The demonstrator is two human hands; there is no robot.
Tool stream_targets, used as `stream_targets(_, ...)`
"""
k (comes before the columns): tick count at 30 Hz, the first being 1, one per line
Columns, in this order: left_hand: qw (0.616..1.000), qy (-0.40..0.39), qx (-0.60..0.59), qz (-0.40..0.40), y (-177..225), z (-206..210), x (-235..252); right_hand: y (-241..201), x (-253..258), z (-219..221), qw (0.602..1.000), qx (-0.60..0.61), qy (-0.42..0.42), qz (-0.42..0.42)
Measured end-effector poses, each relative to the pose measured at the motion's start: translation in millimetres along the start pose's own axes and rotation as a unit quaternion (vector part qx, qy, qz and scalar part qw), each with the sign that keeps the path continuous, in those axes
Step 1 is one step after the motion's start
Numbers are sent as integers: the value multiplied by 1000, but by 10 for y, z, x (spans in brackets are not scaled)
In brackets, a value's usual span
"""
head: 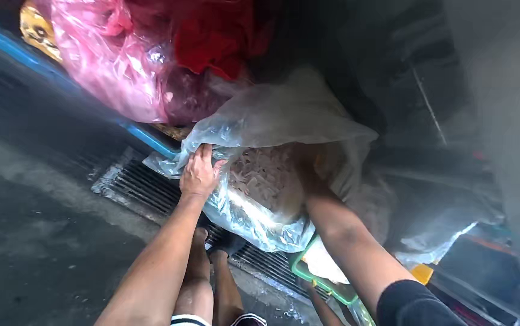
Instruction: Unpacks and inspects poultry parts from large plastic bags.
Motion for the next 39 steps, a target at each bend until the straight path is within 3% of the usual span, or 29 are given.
stream_targets(2, 1000, -4, 3, -1, -12, 7, -26, -193, -134, 178, 999, 23, 16, 34)
stream_targets(5, 1000, -12, 5, 5, -36, 19, 3, -139, -511, 475, 992, 69, 93, 55)
stream_targets(9, 1000, -9, -4, 15, -40, 19, -15, -109, -950, 136, 993, 71, 1, 92)
stream_targets(12, 1000, -3, -14, 10, -34, 0, 8, 145, -633, -216, 987, 122, -48, 94)
stream_targets(16, 999, 9, -37, 11, -33, -6, 19, 595, 192, -318, 990, 70, -124, -7)
stream_targets(19, 999, 17, -32, 20, -65, 18, -6, 220, 388, -344, 972, -20, -218, -85)
stream_targets(21, 999, 31, -35, 27, -60, 39, 38, -230, 398, -473, 948, -17, -292, -125)
stream_targets(26, 999, 25, -33, 20, -24, 4, 16, -517, 547, 199, 934, -20, -270, -233)
stream_targets(28, 999, 29, -30, 18, -22, 16, 9, -168, 539, 534, 945, 61, -273, -170)
stream_targets(29, 999, 27, -27, 13, -22, 9, -25, 116, 403, 742, 944, 144, -281, -99)
stream_targets(31, 1000, 27, -12, 8, -40, 2, -55, 551, 82, 934, 912, 276, -300, 50)
stream_targets(33, 999, 36, -8, 16, -84, 42, 21, 684, 24, 1085, 870, 370, -289, 152)
stream_targets(36, 1000, 10, -21, 17, -84, 54, -27, 691, -98, 1152, 829, 424, -289, 224)
stream_targets(39, 1000, 14, -17, 16, -77, 50, 6, 608, 30, 1045, 823, 414, -313, 233)
Point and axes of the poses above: each hand's wrist, its own x-axis towards the middle knuckle, its own z-axis out of the palm, y = z × x, the point moved 1 cm from there along x, towards the middle knuckle, and after that the axes turned 10 degrees about y, right-handed, at the moved point
